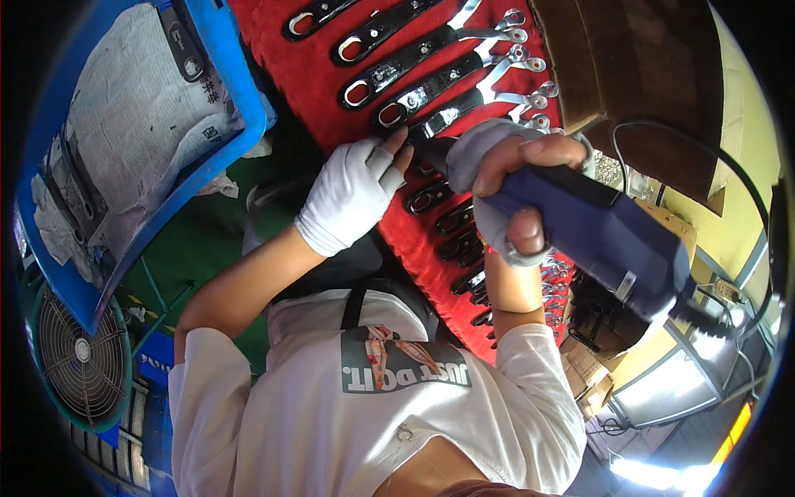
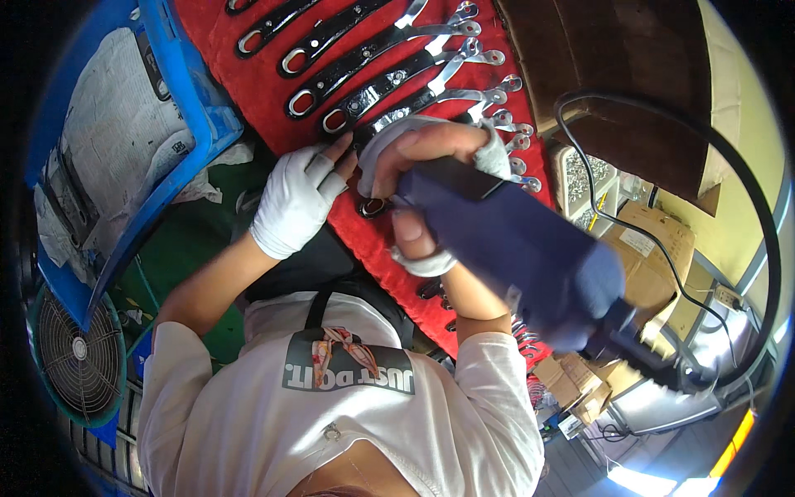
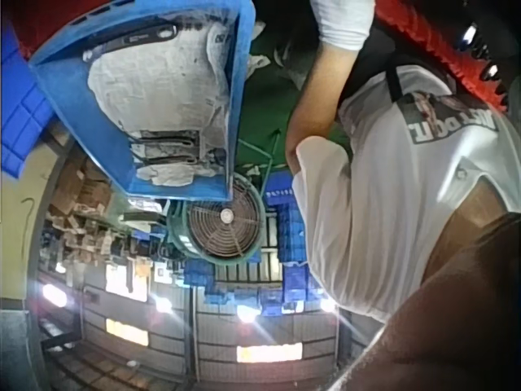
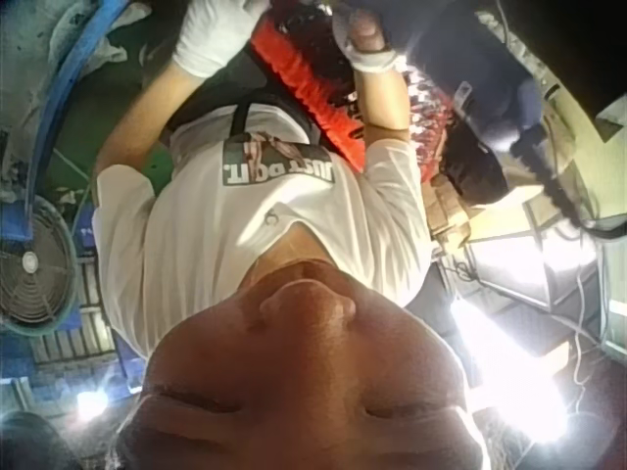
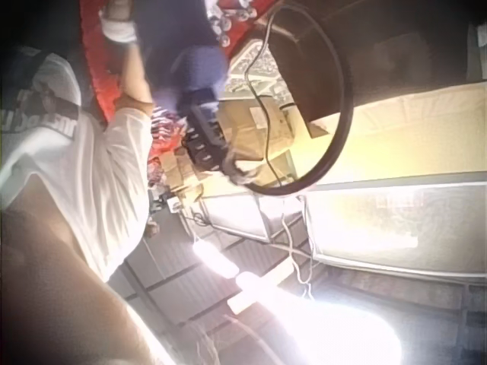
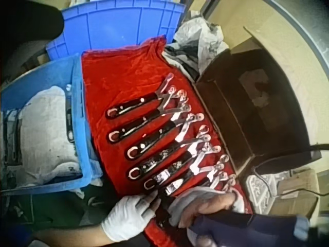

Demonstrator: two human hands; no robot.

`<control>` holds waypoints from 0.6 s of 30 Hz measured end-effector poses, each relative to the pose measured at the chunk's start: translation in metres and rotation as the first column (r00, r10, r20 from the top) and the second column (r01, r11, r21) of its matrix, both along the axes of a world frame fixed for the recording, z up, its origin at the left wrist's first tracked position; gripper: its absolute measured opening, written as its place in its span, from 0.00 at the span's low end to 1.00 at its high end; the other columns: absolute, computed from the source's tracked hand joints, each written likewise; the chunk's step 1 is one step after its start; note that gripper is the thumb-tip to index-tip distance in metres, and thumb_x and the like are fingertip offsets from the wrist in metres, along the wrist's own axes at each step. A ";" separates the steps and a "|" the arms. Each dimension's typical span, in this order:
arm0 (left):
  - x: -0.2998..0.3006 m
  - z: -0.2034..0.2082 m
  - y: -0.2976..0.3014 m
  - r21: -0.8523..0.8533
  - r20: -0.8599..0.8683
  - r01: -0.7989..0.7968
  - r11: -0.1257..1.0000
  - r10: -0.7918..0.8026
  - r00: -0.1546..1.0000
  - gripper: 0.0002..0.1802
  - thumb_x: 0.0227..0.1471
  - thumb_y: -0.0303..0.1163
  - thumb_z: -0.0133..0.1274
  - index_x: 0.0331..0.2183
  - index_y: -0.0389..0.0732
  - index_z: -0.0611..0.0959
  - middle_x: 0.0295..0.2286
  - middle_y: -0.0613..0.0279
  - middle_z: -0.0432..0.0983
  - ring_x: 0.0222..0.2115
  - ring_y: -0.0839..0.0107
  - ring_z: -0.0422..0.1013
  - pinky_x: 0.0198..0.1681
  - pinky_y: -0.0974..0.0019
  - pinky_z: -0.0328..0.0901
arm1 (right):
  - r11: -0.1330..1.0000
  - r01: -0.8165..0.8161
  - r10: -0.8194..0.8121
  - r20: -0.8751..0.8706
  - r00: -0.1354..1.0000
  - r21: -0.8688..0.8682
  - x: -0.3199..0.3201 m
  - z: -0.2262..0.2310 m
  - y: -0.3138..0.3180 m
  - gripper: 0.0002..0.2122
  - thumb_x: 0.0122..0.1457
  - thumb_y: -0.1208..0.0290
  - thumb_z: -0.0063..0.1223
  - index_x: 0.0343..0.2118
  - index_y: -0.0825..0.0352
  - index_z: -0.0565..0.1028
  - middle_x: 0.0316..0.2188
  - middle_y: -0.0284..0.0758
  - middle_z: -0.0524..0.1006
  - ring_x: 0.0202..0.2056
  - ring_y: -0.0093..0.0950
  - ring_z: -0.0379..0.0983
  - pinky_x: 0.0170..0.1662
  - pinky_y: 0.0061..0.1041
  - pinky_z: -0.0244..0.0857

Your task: The person arranges metal handle tools in a row on the table and fastens screws into each tool using an electric screwdriver.

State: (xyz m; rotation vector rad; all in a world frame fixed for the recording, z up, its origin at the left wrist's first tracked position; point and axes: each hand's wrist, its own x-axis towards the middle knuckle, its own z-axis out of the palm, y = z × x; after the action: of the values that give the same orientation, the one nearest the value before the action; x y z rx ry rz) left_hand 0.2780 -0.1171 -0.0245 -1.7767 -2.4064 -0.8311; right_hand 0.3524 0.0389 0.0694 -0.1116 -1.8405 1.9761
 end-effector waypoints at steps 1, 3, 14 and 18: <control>0.000 0.001 0.000 0.001 -0.007 0.001 1.000 -0.001 1.000 0.18 0.42 0.30 0.52 0.39 0.37 0.79 0.44 0.58 0.72 0.34 0.66 0.67 0.34 0.66 0.64 | 0.999 -0.016 0.012 -0.115 0.993 -0.035 -0.006 -0.002 0.005 0.21 0.51 0.63 0.60 0.42 0.65 0.63 0.23 0.37 0.72 0.26 0.31 0.71 0.32 0.32 0.67; -0.004 0.002 0.006 0.047 0.095 0.007 0.999 -0.012 0.995 0.18 0.44 0.32 0.52 0.41 0.39 0.78 0.43 0.60 0.72 0.33 0.68 0.66 0.33 0.66 0.63 | 0.998 -0.019 -0.004 -0.337 0.942 -0.066 -0.020 -0.011 0.023 0.22 0.50 0.63 0.60 0.44 0.65 0.64 0.21 0.37 0.72 0.23 0.34 0.71 0.30 0.37 0.68; -0.022 0.013 0.021 -0.175 -0.076 -0.127 0.976 0.115 0.990 0.22 0.45 0.29 0.50 0.45 0.45 0.76 0.44 0.65 0.69 0.39 0.66 0.64 0.36 0.65 0.62 | 0.944 0.309 -0.263 -0.302 0.916 0.113 -0.046 -0.025 0.069 0.20 0.54 0.62 0.46 0.47 0.67 0.64 0.20 0.38 0.69 0.19 0.33 0.65 0.27 0.38 0.64; -0.022 0.015 0.023 -0.155 -0.090 -0.138 0.978 0.125 0.988 0.21 0.44 0.29 0.50 0.45 0.45 0.76 0.44 0.65 0.69 0.38 0.67 0.64 0.34 0.66 0.62 | 0.967 0.242 -0.207 -0.318 0.925 0.075 -0.047 -0.025 0.071 0.19 0.54 0.62 0.47 0.47 0.67 0.65 0.20 0.39 0.69 0.20 0.33 0.65 0.28 0.37 0.64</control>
State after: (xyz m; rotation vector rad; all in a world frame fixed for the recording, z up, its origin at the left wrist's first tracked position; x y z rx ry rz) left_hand 0.2562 -0.0942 -0.0096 -1.6421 -2.5697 -0.5557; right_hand 0.3051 0.1094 0.0441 0.0202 -1.6508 1.6253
